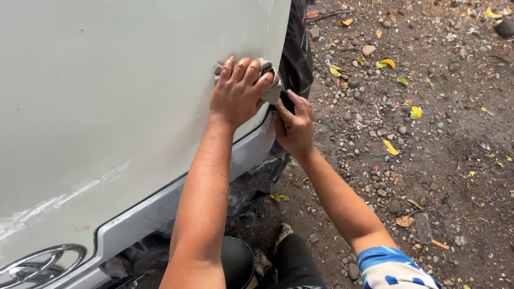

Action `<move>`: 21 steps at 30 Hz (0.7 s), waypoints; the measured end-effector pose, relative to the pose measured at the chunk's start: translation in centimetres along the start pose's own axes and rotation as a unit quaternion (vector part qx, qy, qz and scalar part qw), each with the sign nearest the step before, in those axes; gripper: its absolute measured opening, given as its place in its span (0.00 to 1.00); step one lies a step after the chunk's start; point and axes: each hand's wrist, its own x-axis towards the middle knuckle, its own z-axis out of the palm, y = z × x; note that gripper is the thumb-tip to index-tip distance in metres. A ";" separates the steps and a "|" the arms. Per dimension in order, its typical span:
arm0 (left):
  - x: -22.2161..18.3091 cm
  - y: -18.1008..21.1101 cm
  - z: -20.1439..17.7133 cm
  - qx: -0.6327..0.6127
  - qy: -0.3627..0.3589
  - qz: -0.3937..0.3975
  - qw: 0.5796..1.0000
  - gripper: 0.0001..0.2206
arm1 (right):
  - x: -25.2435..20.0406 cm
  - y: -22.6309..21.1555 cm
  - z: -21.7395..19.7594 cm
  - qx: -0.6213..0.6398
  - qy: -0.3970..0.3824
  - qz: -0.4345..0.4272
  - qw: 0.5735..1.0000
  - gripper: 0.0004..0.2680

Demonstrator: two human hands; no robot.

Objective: Sanding the surface of a car part near the front bumper to prepare it for painting.

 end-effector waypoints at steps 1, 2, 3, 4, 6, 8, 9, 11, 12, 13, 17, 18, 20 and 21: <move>0.1 0.0 -0.2 -0.002 0.007 0.003 1.000 0.21 | 0.0 0.1 0.2 -0.005 0.009 0.016 1.000 0.14; 0.1 0.0 -0.3 -0.004 0.009 0.004 1.000 0.21 | -0.7 -0.8 -0.3 -0.007 0.009 0.016 1.000 0.14; 0.2 0.1 -0.5 0.000 0.005 0.004 1.000 0.21 | -1.3 -1.7 -0.7 -0.011 0.003 0.004 1.000 0.15; 0.3 -0.1 -0.5 0.004 0.002 0.008 1.000 0.21 | -1.9 -2.5 -0.9 -0.015 0.000 -0.006 1.000 0.15; -0.3 -0.2 -0.1 0.008 0.007 0.007 1.000 0.20 | -0.9 -1.1 -0.3 -0.020 -0.004 -0.012 1.000 0.15; -0.7 -0.2 -0.3 0.011 0.009 0.002 1.000 0.19 | -0.6 0.0 0.4 -0.021 -0.012 -0.018 1.000 0.16; -0.5 -0.1 -0.5 -0.001 0.000 0.000 1.000 0.20 | -0.7 0.8 0.8 -0.024 -0.010 0.001 1.000 0.15; -0.7 -0.4 -0.5 -0.012 -0.007 -0.001 1.000 0.21 | -1.2 0.2 1.0 -0.029 -0.006 0.019 0.999 0.15; -0.9 -0.5 -0.3 -0.006 0.000 -0.001 1.000 0.20 | -1.6 -0.9 0.8 -0.024 -0.009 0.018 0.999 0.15; -1.1 -0.6 -0.1 0.001 0.008 -0.001 1.000 0.19 | -2.1 -2.0 0.6 -0.020 -0.012 0.018 1.000 0.15; -1.4 -1.1 -0.2 0.003 0.011 0.007 1.000 0.19 | -1.7 -0.4 1.4 0.007 -0.009 -0.001 1.000 0.15; -1.5 -0.9 -0.2 0.008 0.007 0.006 1.000 0.20 | -1.5 0.2 1.5 0.015 0.002 0.023 1.000 0.15; -1.8 -0.7 -0.2 0.013 0.003 0.008 1.000 0.21 | -2.3 0.3 2.2 0.021 0.014 0.047 0.999 0.15; -2.1 -1.0 -0.2 0.013 0.007 0.008 1.000 0.21 | -3.2 -0.5 2.9 0.069 0.023 0.101 0.992 0.15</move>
